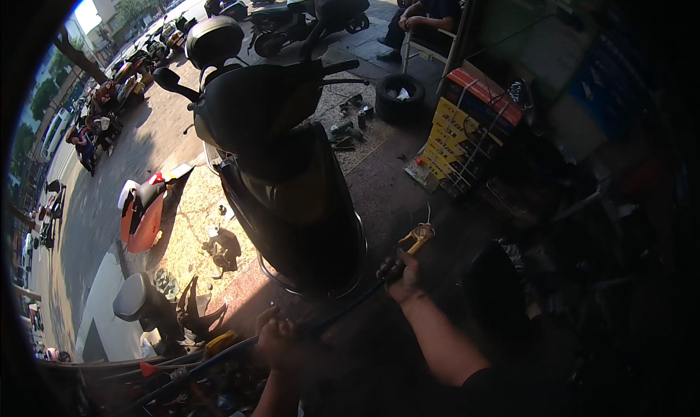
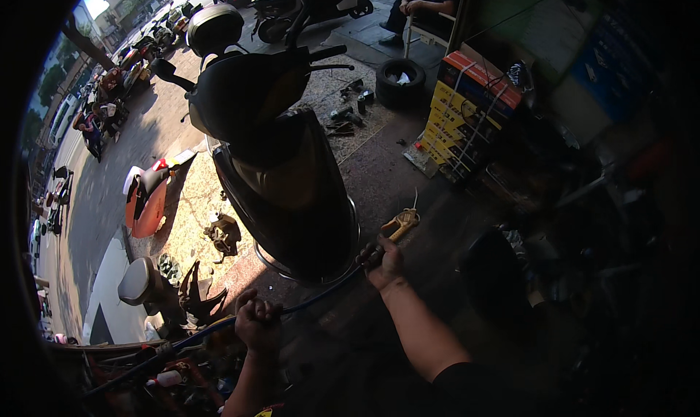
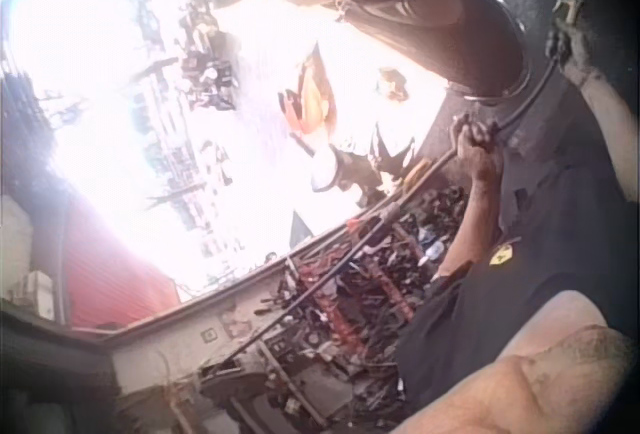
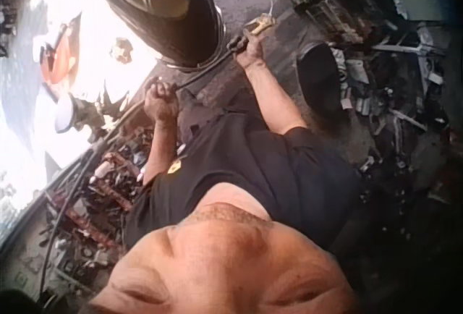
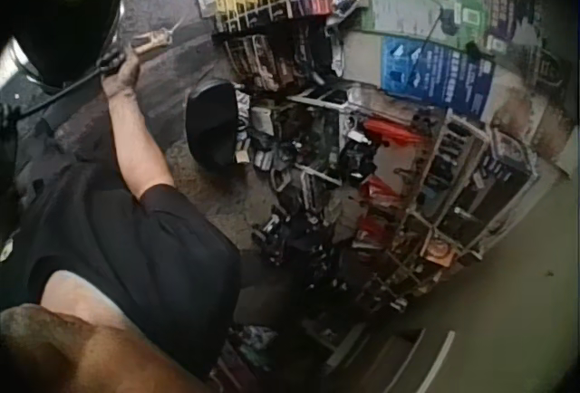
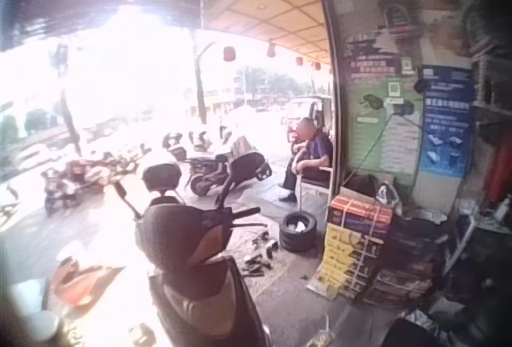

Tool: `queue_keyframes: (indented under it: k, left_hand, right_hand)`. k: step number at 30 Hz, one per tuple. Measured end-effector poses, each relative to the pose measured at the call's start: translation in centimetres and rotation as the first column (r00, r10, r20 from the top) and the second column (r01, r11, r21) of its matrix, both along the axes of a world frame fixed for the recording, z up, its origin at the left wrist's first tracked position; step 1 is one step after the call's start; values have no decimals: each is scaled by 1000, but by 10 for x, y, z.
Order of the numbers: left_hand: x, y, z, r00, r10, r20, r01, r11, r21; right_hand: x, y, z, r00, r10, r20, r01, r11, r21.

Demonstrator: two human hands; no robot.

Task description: The person cleans a scooter carburetor by spraying it with a cleaning agent and then blowing it out with an air gun. The person handles the carburetor and a small spring, using a spray can and an air gun to clean the components.

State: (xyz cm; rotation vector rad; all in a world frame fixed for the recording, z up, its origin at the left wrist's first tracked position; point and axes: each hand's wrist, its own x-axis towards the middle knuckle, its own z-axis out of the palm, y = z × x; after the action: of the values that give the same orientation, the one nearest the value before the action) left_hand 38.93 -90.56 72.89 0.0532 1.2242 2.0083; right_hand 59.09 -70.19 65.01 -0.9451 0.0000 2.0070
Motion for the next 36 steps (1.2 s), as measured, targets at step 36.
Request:
queue_keyframes:
  k: [36]
  left_hand:
    - [128,1003,-169,556,-181,811,489,860,-143]
  right_hand:
    - [7,892,150,775,-308,552,-434,376,819]
